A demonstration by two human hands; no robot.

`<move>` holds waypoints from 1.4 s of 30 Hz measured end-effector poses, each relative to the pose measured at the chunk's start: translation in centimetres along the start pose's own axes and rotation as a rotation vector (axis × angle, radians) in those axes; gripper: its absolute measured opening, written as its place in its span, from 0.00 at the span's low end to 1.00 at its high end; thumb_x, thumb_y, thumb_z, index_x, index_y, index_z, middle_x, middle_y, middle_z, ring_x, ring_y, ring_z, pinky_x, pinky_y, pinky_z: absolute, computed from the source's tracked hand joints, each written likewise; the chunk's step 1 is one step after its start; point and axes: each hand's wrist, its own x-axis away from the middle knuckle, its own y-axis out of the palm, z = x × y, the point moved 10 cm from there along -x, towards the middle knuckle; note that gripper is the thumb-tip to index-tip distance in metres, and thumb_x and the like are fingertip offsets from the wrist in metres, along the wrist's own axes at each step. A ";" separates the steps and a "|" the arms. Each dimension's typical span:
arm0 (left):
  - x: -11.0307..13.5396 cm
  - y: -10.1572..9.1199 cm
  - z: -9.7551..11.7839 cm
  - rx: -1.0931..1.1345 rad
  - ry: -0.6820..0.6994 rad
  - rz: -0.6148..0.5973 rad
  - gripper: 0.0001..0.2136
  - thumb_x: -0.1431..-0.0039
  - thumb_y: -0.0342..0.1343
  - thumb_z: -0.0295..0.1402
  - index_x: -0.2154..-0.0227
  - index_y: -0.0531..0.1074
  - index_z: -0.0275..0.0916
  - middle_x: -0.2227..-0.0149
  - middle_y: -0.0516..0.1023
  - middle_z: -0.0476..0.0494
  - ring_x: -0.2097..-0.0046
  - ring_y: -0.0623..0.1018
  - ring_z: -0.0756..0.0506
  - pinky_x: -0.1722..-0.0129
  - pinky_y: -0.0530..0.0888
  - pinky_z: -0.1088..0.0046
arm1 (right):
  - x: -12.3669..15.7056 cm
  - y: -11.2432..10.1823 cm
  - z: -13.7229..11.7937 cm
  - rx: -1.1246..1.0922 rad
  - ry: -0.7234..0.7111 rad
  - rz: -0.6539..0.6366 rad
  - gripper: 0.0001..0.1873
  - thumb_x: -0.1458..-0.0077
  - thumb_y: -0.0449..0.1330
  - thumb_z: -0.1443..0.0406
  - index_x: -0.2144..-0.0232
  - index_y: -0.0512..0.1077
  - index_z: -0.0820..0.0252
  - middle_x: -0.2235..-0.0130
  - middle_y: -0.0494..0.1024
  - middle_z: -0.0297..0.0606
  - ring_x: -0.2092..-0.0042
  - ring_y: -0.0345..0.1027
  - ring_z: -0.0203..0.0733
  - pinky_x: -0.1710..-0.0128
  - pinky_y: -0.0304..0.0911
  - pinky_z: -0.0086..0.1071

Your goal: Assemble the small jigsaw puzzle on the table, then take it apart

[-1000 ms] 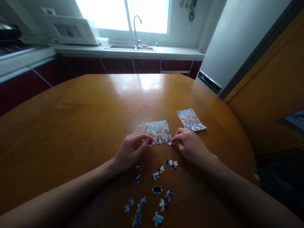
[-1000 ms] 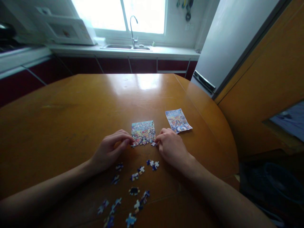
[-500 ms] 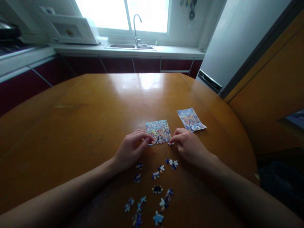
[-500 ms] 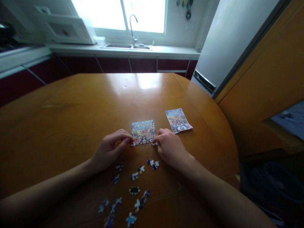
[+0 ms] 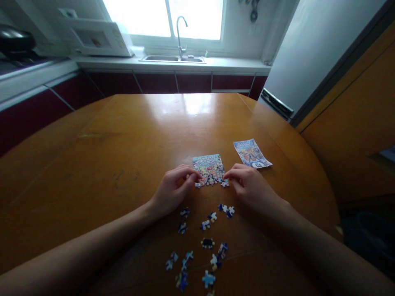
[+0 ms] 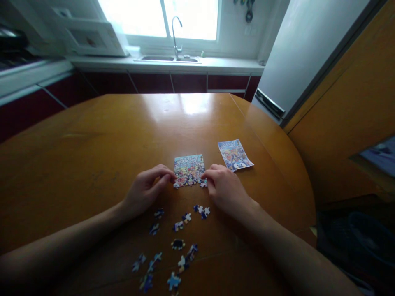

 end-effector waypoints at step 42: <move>-0.1 -0.2 -1.6 0.060 -0.126 0.043 0.10 0.35 0.53 0.33 0.67 0.77 0.35 0.70 0.79 0.46 0.66 0.76 0.49 0.65 0.71 0.74 | 0.2 0.7 -1.1 -0.043 -0.073 -0.050 0.12 0.42 0.56 0.75 0.66 0.78 0.59 0.65 0.76 0.39 0.64 0.69 0.40 0.63 0.64 0.34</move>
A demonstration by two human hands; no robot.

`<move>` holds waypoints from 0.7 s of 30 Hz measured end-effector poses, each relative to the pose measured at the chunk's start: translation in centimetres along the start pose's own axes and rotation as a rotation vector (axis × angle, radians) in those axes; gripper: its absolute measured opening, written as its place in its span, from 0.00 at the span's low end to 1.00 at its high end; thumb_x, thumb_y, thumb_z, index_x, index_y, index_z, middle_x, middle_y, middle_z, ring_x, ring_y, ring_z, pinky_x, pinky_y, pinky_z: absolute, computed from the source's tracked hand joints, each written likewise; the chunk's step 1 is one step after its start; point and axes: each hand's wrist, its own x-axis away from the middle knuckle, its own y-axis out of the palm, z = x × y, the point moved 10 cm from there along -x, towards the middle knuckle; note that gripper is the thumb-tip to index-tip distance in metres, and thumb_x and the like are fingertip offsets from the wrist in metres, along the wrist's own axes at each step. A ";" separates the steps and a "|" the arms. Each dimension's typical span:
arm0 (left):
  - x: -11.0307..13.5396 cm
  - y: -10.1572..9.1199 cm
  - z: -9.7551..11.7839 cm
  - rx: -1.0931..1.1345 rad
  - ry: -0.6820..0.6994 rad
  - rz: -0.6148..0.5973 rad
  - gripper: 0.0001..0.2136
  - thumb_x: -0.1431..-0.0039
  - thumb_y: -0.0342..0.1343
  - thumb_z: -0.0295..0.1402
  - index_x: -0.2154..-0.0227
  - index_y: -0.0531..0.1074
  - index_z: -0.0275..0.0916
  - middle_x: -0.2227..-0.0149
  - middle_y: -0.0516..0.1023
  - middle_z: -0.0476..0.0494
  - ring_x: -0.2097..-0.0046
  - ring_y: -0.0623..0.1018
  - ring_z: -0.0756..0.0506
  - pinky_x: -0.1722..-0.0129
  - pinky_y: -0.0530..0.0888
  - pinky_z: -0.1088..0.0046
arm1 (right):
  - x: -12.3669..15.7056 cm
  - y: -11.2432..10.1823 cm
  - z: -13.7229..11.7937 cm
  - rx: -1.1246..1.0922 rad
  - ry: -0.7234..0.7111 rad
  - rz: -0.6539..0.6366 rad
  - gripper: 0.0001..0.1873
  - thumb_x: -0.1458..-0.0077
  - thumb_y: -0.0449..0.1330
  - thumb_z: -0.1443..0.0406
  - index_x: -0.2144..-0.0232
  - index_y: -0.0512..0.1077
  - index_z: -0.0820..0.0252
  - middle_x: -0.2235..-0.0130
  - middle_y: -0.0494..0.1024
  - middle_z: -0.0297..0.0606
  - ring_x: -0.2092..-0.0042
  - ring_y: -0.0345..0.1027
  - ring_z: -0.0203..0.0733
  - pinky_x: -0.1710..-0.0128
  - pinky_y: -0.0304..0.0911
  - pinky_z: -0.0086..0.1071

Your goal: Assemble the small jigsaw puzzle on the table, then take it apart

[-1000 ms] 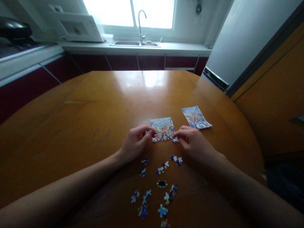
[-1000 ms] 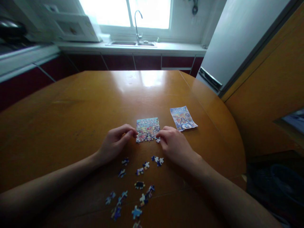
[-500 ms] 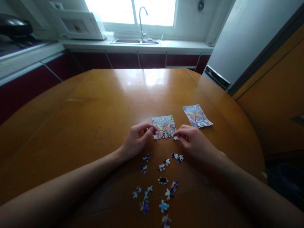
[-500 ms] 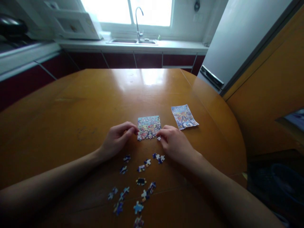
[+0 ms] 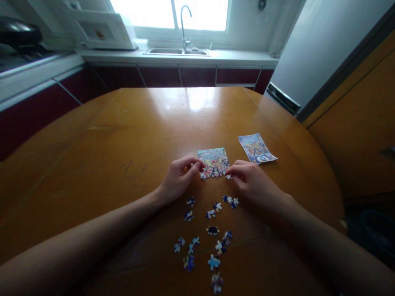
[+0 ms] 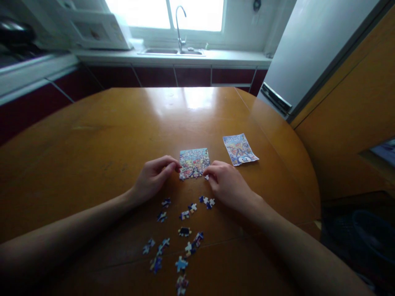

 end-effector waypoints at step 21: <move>-0.1 0.2 0.0 0.044 -0.025 0.001 0.10 0.35 0.53 0.33 0.68 0.77 0.35 0.70 0.79 0.46 0.67 0.76 0.50 0.65 0.71 0.75 | 6.3 5.8 -8.9 0.156 -0.389 -0.642 0.06 0.36 0.59 0.67 0.66 0.74 0.61 0.61 0.77 0.39 0.59 0.69 0.40 0.56 0.62 0.33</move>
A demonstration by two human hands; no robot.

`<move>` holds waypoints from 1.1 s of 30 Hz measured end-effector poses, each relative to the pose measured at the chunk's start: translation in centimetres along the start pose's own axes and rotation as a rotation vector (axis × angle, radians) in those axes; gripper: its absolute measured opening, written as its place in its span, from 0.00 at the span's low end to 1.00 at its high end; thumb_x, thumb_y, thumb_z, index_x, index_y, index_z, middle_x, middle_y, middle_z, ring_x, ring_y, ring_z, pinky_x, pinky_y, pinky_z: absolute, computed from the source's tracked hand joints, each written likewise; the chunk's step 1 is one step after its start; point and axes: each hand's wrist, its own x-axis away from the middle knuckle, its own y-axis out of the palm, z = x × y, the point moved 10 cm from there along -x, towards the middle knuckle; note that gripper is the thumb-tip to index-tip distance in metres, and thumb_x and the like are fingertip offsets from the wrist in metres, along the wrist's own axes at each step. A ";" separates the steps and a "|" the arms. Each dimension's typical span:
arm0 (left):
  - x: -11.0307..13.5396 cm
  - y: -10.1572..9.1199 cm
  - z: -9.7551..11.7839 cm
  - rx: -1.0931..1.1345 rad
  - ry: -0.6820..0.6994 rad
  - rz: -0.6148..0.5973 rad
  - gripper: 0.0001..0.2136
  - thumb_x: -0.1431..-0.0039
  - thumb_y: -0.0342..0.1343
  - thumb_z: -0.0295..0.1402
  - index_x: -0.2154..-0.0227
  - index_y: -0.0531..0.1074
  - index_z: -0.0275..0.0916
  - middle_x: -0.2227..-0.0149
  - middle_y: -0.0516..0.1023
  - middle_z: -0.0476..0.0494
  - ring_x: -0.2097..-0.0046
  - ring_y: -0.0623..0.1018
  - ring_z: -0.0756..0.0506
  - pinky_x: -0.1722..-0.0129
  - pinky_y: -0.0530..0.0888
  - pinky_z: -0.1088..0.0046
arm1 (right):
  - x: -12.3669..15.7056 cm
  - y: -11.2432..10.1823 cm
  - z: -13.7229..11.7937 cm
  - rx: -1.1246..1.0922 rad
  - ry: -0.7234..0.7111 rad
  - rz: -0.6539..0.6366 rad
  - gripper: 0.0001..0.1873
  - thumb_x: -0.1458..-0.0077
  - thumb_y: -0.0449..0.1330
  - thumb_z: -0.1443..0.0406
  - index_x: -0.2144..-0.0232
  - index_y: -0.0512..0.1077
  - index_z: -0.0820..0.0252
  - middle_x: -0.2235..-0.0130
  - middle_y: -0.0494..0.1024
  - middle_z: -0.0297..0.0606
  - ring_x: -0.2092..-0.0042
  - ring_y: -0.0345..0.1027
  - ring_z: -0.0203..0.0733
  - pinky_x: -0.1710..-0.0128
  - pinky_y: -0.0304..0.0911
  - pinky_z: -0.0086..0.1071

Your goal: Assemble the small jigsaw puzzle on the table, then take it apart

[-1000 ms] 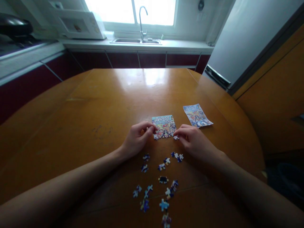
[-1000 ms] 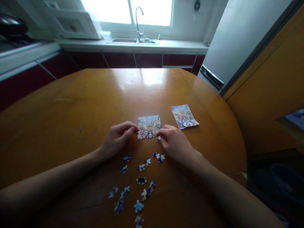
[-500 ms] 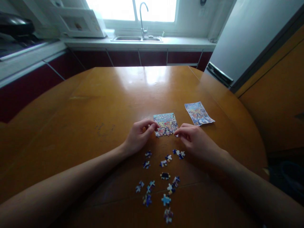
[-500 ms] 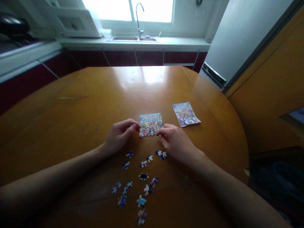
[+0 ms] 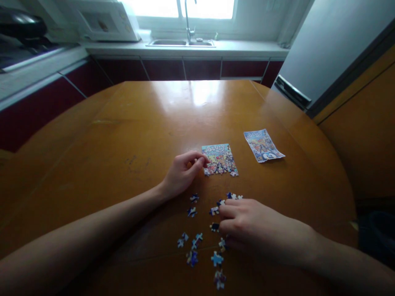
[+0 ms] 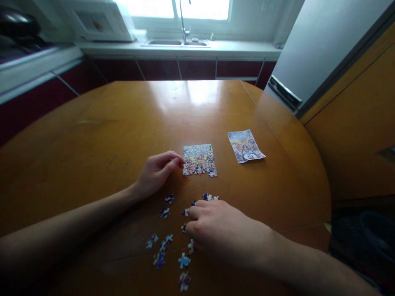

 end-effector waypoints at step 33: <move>-0.4 -0.7 -0.8 0.027 -0.036 0.045 0.11 0.36 0.53 0.34 0.69 0.77 0.34 0.71 0.79 0.45 0.68 0.77 0.49 0.65 0.73 0.75 | 1.9 -6.0 9.1 -0.245 0.351 0.744 0.07 0.40 0.59 0.70 0.69 0.77 0.61 0.70 0.75 0.35 0.69 0.65 0.36 0.69 0.58 0.32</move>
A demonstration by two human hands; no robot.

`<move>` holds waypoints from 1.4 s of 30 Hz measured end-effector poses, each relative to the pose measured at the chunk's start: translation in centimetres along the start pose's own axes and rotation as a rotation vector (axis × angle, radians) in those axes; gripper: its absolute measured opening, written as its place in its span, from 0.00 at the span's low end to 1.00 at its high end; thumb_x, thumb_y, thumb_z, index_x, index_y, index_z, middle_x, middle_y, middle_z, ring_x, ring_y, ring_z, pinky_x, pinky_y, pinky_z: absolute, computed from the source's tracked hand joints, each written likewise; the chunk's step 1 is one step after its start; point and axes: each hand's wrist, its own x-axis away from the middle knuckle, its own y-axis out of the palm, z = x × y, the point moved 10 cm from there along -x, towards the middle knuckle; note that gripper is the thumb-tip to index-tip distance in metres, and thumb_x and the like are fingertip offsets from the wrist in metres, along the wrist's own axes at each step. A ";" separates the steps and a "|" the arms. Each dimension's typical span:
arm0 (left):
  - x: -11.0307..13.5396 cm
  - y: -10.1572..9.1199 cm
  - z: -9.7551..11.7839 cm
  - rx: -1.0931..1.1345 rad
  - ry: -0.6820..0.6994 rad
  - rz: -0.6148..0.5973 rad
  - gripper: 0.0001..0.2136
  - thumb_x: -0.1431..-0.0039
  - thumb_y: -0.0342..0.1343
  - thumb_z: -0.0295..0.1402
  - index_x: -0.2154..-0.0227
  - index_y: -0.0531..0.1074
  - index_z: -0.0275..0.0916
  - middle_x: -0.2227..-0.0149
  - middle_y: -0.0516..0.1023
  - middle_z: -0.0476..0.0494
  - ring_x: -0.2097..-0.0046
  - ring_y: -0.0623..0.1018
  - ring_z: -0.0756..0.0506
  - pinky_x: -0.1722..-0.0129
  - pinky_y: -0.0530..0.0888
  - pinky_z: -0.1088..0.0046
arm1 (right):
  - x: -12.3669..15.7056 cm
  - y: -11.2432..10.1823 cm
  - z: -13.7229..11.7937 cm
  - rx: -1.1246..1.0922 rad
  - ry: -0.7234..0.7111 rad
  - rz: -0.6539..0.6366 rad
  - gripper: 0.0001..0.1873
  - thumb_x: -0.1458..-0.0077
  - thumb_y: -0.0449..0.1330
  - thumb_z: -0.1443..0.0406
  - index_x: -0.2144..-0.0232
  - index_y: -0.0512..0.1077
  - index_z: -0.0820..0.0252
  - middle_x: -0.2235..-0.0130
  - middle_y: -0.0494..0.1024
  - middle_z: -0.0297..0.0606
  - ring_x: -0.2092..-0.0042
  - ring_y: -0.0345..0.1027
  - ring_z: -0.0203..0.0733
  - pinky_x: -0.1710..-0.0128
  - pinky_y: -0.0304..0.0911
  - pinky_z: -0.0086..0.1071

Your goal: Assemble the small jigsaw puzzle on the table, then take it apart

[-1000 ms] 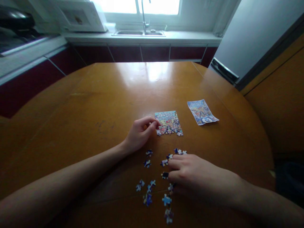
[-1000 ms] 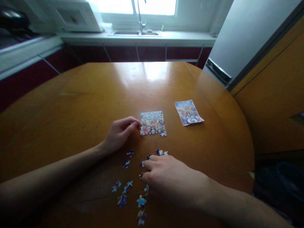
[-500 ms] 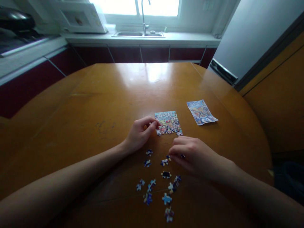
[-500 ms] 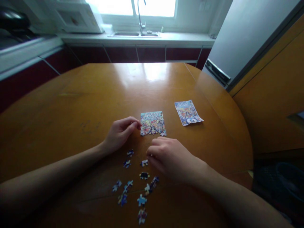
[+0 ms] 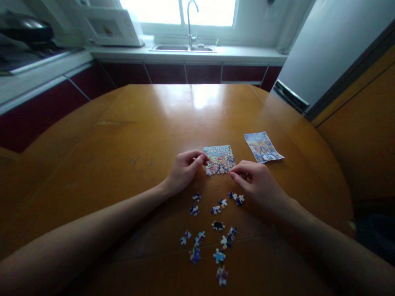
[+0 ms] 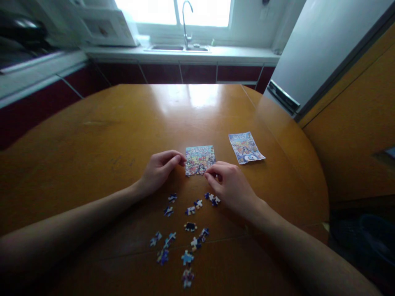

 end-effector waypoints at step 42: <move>1.1 2.9 0.9 -0.003 -0.083 -0.239 0.07 0.43 0.64 0.36 0.69 0.78 0.36 0.71 0.80 0.45 0.70 0.75 0.50 0.70 0.71 0.75 | -0.6 1.8 0.5 -0.334 0.024 -0.069 0.08 0.43 0.62 0.68 0.59 0.77 0.60 0.65 0.80 0.37 0.65 0.72 0.37 0.65 0.68 0.32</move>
